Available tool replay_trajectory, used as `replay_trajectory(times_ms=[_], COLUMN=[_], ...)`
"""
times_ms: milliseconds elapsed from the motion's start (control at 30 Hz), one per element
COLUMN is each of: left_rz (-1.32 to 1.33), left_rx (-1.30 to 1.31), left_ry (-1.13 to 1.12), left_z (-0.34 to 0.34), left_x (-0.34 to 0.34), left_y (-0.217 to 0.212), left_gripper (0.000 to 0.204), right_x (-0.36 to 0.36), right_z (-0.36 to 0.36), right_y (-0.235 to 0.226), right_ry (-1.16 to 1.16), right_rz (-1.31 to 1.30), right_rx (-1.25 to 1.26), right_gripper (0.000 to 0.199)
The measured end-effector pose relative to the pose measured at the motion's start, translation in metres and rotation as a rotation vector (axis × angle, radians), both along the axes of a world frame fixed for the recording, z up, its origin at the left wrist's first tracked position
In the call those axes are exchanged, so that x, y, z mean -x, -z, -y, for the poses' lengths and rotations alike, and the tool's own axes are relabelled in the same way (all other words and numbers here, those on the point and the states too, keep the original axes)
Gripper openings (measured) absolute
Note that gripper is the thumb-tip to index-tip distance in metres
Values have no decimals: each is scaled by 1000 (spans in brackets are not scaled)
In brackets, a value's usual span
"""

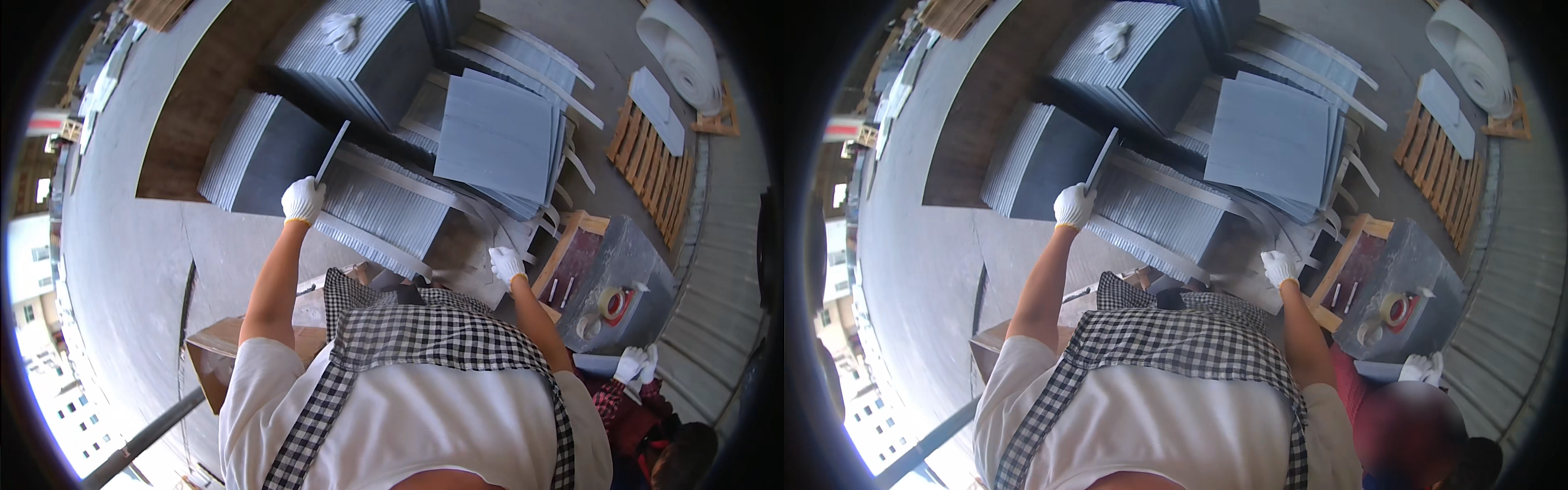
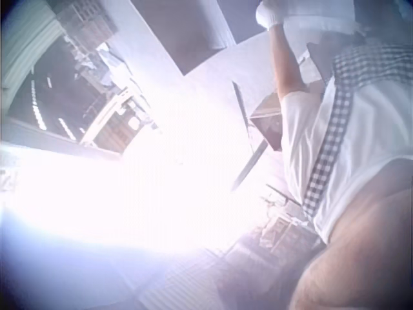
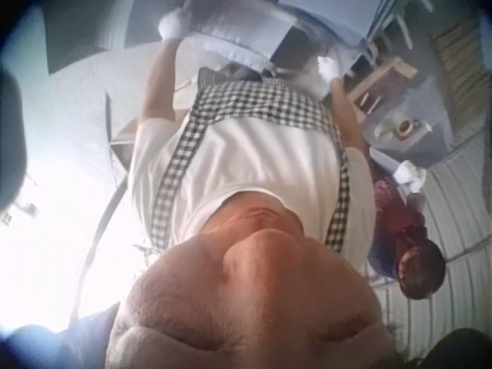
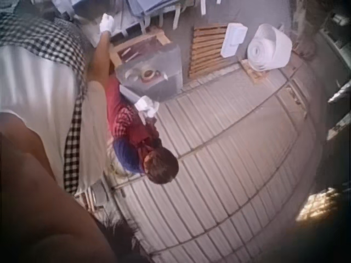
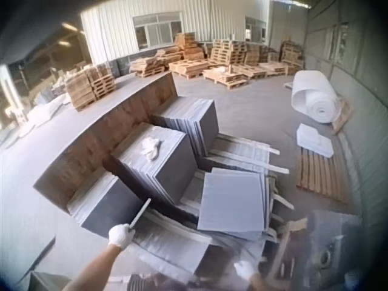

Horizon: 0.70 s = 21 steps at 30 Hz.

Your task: The person repeatedly picks up stacks of gray rectangular sheets from a wooden rack and places them onto a nearby table. The person wears white gloves and a checkered apron. A coworker is visible in the background working at the same table.

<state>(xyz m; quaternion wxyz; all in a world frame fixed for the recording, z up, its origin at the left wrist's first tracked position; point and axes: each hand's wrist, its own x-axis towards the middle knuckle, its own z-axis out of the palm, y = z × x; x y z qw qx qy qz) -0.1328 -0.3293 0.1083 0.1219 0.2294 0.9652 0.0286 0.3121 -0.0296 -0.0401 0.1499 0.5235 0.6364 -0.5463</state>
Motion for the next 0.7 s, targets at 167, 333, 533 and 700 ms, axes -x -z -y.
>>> replay_trajectory(times_ms=[167,333,533,700], left_rz=[85,482,836,975], left_rx=[-111,-516,-860,-953], left_ry=[69,-314,-318,-344], left_z=[-3,20,-73,-155], left_x=[31,6,-56,-90], left_y=[-54,-145,-209,-157], left_gripper=[40,31,30,29], right_x=[-102,-74,-52,55], right_z=[13,43,30,-2], right_y=[86,-24,67,-44], right_ry=[-68,241,605,678], right_rz=[100,174,-818,-606], right_rx=[-244,122,1188,530], right_gripper=[30,26,42,82])
